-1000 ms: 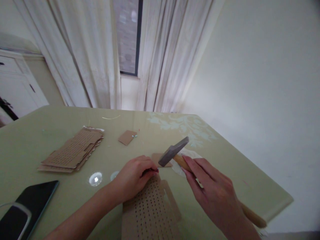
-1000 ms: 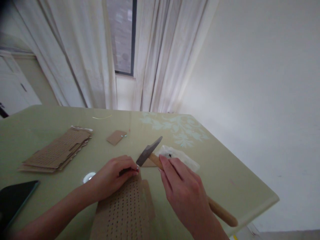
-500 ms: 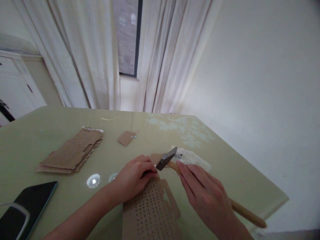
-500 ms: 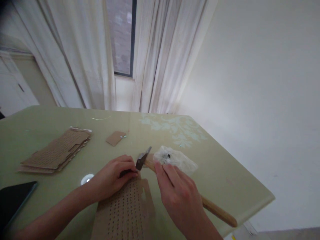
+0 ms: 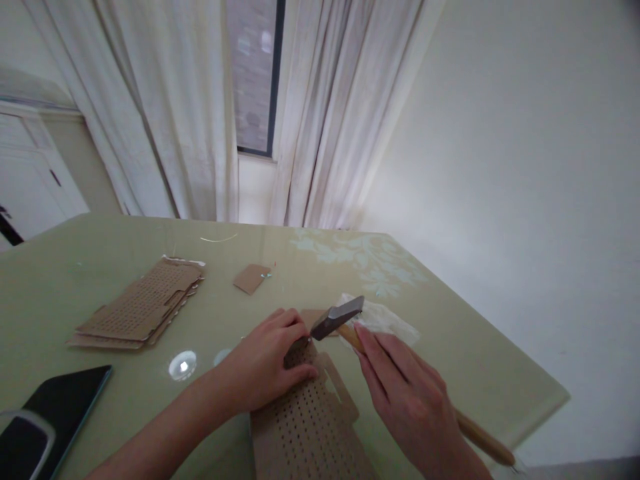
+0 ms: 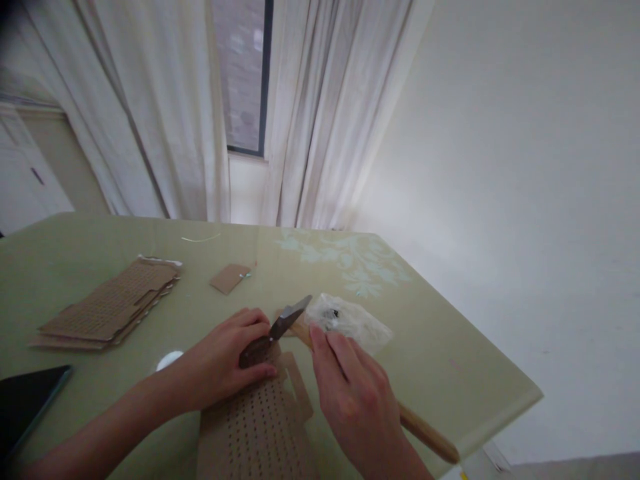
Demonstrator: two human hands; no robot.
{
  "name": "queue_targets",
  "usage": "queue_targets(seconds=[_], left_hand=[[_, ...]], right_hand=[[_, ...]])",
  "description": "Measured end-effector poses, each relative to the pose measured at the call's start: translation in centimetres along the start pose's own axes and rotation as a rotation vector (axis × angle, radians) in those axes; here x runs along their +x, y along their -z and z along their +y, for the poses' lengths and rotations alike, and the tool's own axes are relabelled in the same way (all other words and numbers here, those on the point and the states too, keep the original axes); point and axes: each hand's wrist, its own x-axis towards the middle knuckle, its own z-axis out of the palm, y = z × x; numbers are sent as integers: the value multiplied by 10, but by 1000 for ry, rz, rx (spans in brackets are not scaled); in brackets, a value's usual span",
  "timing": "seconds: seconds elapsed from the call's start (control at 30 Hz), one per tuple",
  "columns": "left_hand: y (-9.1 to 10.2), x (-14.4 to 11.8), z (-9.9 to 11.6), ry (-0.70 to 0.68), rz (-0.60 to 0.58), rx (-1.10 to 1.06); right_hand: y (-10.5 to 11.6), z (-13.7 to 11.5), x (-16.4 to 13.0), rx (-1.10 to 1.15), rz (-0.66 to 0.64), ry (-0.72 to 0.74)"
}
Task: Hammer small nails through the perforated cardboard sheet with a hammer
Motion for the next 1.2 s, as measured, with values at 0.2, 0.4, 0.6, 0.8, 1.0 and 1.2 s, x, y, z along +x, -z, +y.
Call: queue_targets(seconds=[0.2, 0.4, 0.6, 0.8, 1.0, 1.2], left_hand=[[-1, 1, 0, 14, -1, -27], [-1, 0, 0, 28, -2, -24], [-1, -2, -3, 50, 18, 103], [5, -1, -4, 80, -1, 108], [25, -3, -1, 204, -2, -52], [37, -7, 4, 250, 17, -96]], right_hand=[[-9, -2, -5, 15, -62, 7], [-14, -4, -8, 33, -75, 48], [-30, 7, -2, 134, -118, -228], [-80, 32, 10, 340, -399, -505], [-113, 28, -21, 439, -456, -542], [-116, 29, -31, 487, -473, -551]])
